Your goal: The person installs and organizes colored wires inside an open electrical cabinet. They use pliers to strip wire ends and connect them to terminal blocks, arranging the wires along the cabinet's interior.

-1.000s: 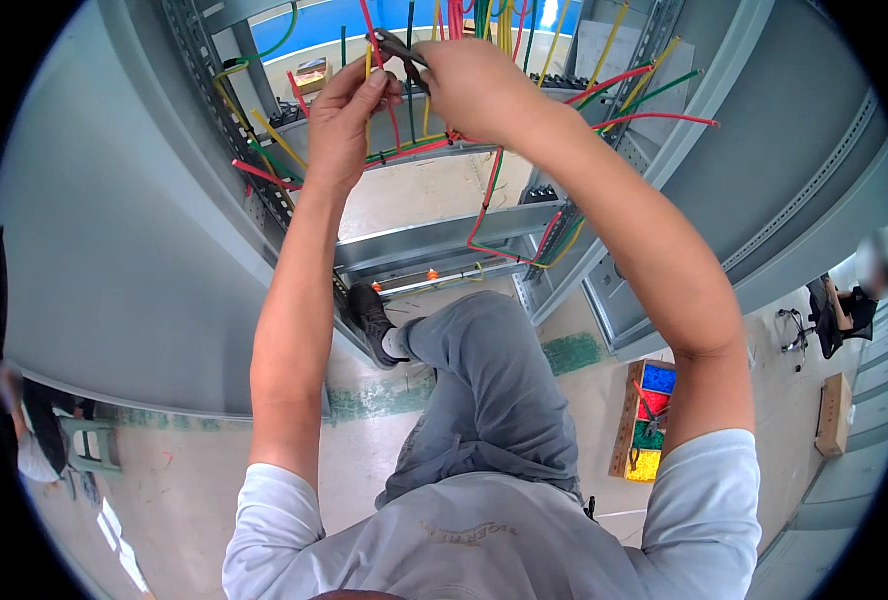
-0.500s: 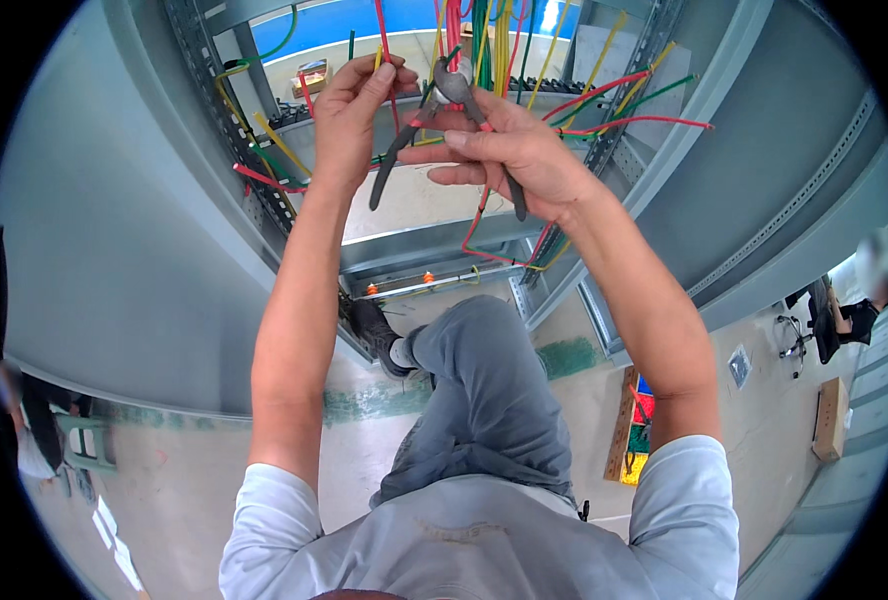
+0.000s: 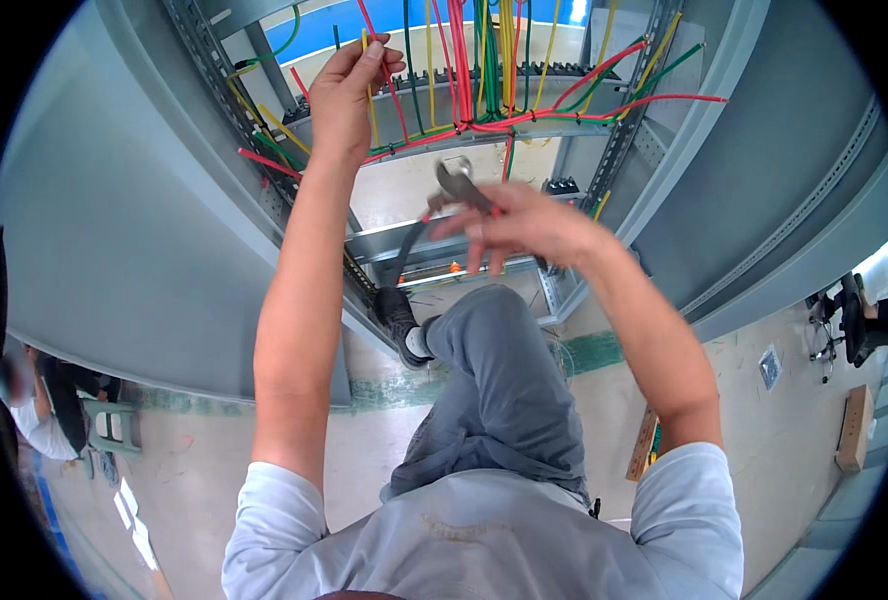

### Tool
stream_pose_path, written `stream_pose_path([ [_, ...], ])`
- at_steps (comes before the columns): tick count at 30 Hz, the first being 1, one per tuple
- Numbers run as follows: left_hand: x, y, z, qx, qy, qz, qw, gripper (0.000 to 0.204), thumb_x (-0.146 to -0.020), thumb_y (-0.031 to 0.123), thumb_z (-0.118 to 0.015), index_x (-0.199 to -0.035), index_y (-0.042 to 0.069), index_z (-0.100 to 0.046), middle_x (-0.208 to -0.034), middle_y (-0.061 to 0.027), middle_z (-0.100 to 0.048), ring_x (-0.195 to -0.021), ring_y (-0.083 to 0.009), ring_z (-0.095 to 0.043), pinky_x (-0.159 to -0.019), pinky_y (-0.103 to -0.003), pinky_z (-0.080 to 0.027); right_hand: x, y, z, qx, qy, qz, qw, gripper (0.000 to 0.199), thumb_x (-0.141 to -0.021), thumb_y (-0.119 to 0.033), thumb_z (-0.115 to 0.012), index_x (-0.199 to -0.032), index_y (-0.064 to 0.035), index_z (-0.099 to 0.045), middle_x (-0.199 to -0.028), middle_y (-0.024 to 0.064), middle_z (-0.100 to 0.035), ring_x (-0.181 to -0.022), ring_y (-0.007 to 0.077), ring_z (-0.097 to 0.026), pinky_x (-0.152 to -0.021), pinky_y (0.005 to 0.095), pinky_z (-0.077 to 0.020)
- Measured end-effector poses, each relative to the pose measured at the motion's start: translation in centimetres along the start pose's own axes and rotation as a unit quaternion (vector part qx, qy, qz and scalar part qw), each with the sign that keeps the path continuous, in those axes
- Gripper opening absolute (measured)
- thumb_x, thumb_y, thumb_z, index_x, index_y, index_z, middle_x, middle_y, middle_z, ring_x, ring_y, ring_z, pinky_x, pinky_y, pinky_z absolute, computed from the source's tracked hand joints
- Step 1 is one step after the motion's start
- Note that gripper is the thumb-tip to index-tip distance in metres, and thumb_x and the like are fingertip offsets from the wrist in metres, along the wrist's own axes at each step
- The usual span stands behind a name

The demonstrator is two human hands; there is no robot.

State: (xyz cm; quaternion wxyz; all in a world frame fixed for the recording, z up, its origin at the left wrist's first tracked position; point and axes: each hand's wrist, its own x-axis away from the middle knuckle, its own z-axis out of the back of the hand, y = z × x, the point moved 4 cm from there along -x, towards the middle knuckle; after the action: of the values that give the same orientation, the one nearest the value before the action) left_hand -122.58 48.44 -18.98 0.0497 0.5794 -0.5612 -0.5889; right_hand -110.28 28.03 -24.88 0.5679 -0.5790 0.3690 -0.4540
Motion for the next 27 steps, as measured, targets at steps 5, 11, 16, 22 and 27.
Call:
stream_pose_path([
  [5, -0.5, -0.3, 1.0, 0.016, -0.02, 0.026, 0.999, 0.032, -0.101, 0.022, -0.065, -0.123, -0.001, -0.067, -0.1, -0.0075, -0.071, -0.094, -0.0161, -0.067, -0.092, -0.03, -0.05, 5.5, 8.3, -1.8, -0.293, 0.022, 0.041, 0.955, 0.064, -0.096, -0.004, -0.056, -0.155, -0.0008, -0.031, -0.145, 0.0179, -0.053, -0.118, 0.0346, -0.065, -0.087, 0.0357, -0.0626],
  [11, 0.1, 0.1, 0.1, -0.017, -0.025, 0.011, 0.999, 0.033, -0.102, 0.022, -0.064, -0.124, -0.002, -0.064, -0.1, -0.0082, -0.071, -0.095, -0.0175, -0.068, -0.092, -0.031, -0.051, 12.6, 8.3, -1.3, -0.126, 0.221, 0.07, 0.965, 0.062, -0.092, 0.005, -0.048, -0.153, -0.001, -0.036, -0.147, 0.0185, -0.051, -0.123, 0.0331, -0.063, -0.091, 0.0361, -0.0582],
  [16, 0.6, 0.6, -0.1, -0.044, -0.002, 0.012, 0.999, 0.035, -0.102, 0.022, -0.064, -0.126, -0.004, -0.063, -0.112, -0.0128, -0.072, -0.106, -0.0204, -0.068, -0.097, -0.033, -0.051, 16.1, 9.4, -1.2, 0.097, 0.235, -0.01, 0.967, 0.053, -0.092, 0.009, -0.046, -0.145, 0.0023, -0.048, -0.136, 0.0166, -0.058, -0.116, 0.0243, -0.067, -0.087, 0.0349, -0.0587],
  [22, 4.5, 1.2, 0.2, -0.272, -0.048, -0.082, 0.958, 0.042, -0.101, 0.014, -0.064, -0.138, -0.004, -0.056, -0.126, -0.0134, -0.069, -0.121, -0.0196, -0.063, -0.103, -0.031, -0.049, 14.7, 15.2, -2.9, -0.056, 0.182, -0.028, 0.981, 0.057, -0.092, 0.008, -0.047, -0.148, 0.0005, -0.044, -0.133, 0.0164, -0.059, -0.115, 0.0249, -0.067, -0.092, 0.0338, -0.0558],
  [27, 9.9, 2.3, -1.3, -0.388, 0.036, -0.191, 0.901, 0.036, -0.096, 0.007, -0.068, -0.13, -0.003, -0.061, -0.122, -0.0128, -0.07, -0.115, -0.0186, -0.066, -0.096, -0.03, -0.053, 14.3, 16.9, -2.1, -0.09, 0.176, -0.02, 0.98, 0.058, -0.093, 0.003, -0.049, -0.15, -0.0013, -0.042, -0.136, 0.0163, -0.057, -0.114, 0.0241, -0.067, -0.092, 0.0327, -0.0539],
])
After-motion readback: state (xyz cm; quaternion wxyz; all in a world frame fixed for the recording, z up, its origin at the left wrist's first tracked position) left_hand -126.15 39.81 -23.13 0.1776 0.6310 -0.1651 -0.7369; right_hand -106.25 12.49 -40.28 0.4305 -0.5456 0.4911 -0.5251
